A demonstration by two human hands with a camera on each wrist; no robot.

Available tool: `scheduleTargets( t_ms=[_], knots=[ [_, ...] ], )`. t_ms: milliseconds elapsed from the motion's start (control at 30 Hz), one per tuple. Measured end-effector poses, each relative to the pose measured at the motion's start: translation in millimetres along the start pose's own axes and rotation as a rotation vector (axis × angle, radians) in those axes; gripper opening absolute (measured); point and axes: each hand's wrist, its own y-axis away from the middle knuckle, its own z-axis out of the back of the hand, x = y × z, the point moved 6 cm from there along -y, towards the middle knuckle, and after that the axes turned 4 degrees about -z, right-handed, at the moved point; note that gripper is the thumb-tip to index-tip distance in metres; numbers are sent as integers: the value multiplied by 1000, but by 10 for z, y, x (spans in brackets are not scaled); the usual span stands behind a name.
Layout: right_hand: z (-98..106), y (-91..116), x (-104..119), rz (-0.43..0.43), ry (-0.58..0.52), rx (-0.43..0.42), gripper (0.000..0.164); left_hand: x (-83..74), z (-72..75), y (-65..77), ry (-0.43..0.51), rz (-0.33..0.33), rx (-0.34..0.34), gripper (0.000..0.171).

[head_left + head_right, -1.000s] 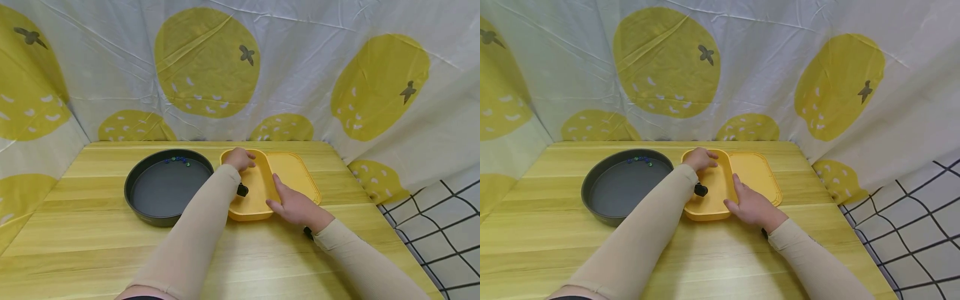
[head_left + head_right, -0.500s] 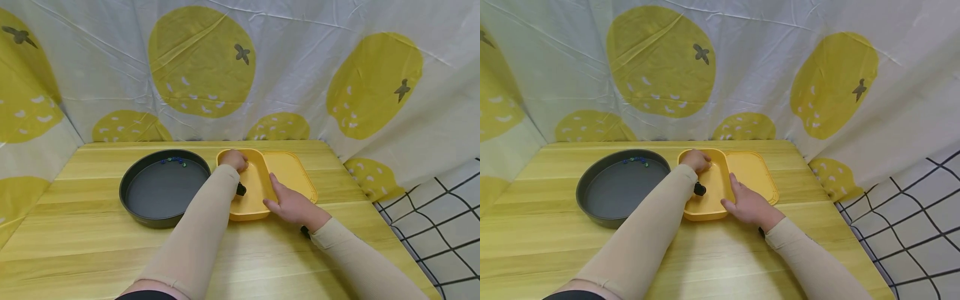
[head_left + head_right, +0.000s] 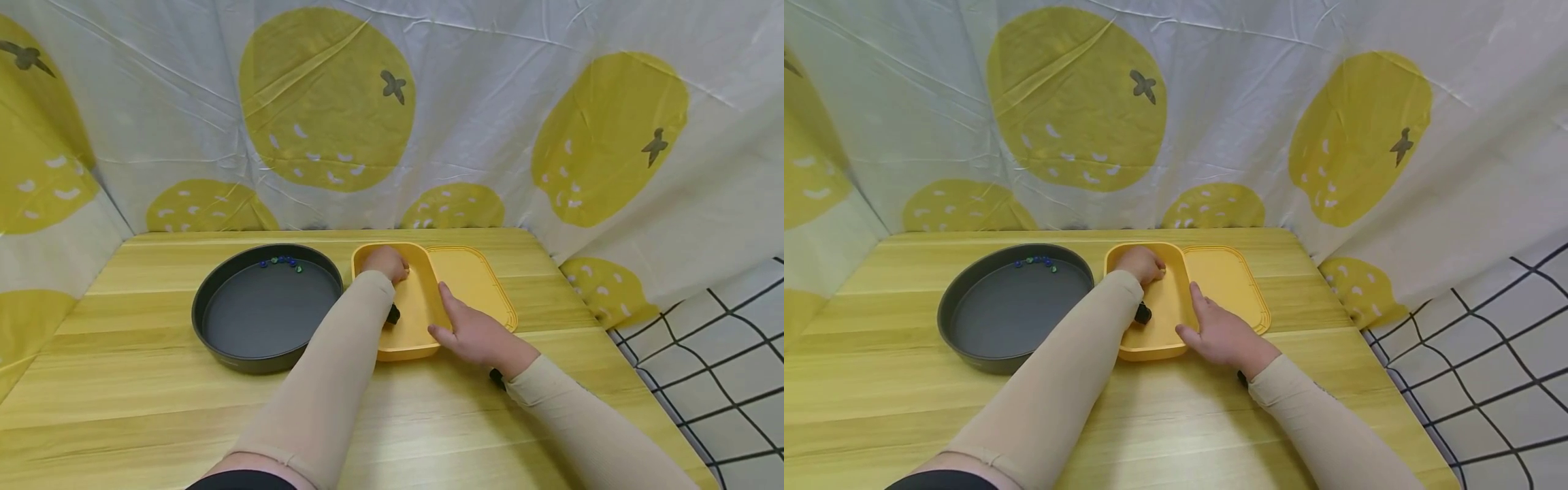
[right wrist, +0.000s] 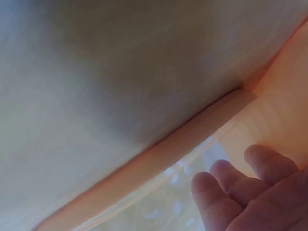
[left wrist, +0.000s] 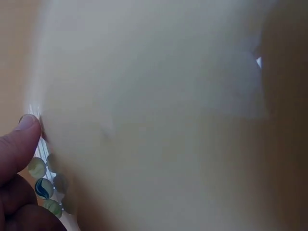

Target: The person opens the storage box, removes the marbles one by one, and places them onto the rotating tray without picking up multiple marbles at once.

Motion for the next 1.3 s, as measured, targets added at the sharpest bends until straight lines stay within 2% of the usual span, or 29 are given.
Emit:
scheduleTargets(
  t_ms=[333,933,1133,1300],
  knots=[
    [-10,0,29,-6,-10,9,90,-54,-14,58,-15,-68,5,24],
    [-5,14,25,-16,-10,13,90,-133,-77,-25,-58,-141,2,20],
    [-1,8,33,-12,-10,6,91,-153,-30,19,-39,-150,-10,22],
    [2,5,7,-10,4,0,91,-210,99,87,-12,-180,-8,23]
  ],
)
